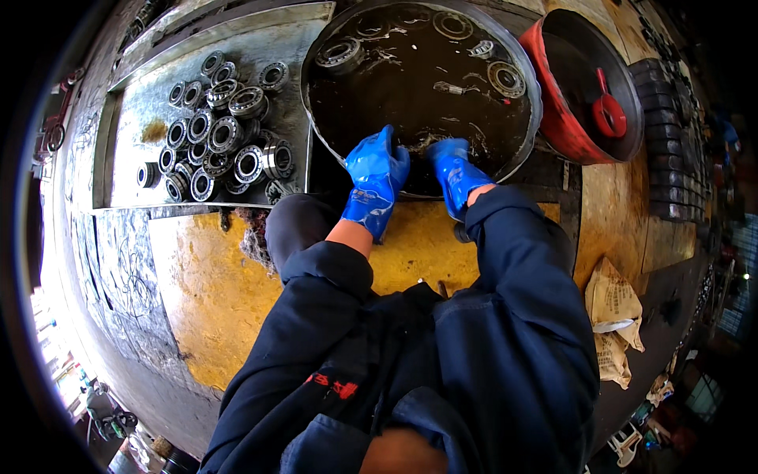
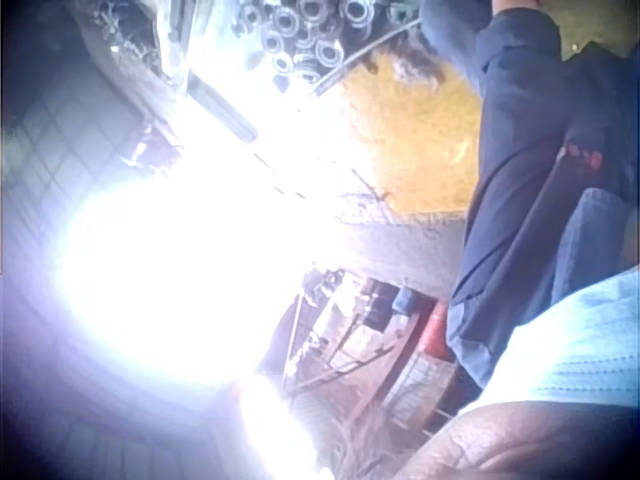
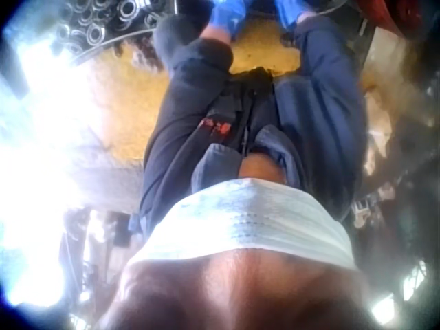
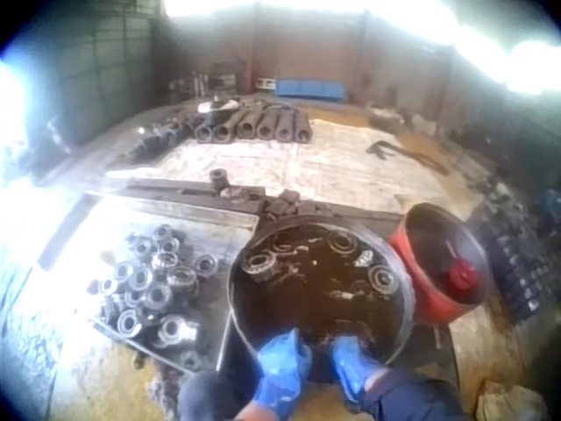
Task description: The person repeatedly picks up metal bearings from a tray, dips them into a bucket of dark liquid, and rubs them with gloved hands to clean them. The person then places the cleaned bearings back onto the tray. The process is repeated for several bearings throughout the clip.
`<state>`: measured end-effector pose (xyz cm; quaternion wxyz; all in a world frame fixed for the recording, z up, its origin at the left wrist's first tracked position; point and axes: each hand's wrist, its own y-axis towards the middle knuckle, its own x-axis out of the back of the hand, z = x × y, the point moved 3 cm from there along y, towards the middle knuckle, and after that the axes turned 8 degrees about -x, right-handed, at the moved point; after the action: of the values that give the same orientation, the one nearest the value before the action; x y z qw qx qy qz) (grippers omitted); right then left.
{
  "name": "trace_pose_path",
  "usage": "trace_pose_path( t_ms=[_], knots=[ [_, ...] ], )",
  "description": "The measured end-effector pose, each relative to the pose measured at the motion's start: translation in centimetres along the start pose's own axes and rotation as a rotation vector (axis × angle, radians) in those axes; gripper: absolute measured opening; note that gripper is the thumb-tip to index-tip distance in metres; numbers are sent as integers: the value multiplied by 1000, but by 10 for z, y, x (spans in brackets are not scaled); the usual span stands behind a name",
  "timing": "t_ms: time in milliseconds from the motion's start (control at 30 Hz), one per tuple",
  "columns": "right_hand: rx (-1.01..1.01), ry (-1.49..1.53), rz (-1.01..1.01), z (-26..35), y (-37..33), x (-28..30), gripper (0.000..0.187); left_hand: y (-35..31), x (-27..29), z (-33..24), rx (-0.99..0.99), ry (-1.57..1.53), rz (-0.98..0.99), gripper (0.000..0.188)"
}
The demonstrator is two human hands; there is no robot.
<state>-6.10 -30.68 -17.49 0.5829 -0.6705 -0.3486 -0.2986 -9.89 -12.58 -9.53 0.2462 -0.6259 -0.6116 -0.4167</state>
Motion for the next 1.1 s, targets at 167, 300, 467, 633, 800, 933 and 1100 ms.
trace_pose_path(
  t_ms=[167,300,467,633,800,933,1100],
  knots=[
    [45,-146,-28,14,23,-2,44,-2,-7,1,-47,6,-79,41],
    [24,191,-86,-22,-18,35,50,-3,2,5,7,26,-19,41],
    [-152,420,-125,-72,-61,92,59,-3,-8,6,6,70,7,47],
    [-183,1155,-138,-91,-118,98,56,1,1,-1,82,77,150,51],
    [-96,1500,-215,-86,-115,70,49,-1,-3,0,70,111,117,48],
    [-86,1585,-96,-86,-117,75,36,0,0,-5,107,99,194,45],
    [-29,1651,-198,-88,-109,77,32,-3,-2,1,84,118,173,45]
  ],
)
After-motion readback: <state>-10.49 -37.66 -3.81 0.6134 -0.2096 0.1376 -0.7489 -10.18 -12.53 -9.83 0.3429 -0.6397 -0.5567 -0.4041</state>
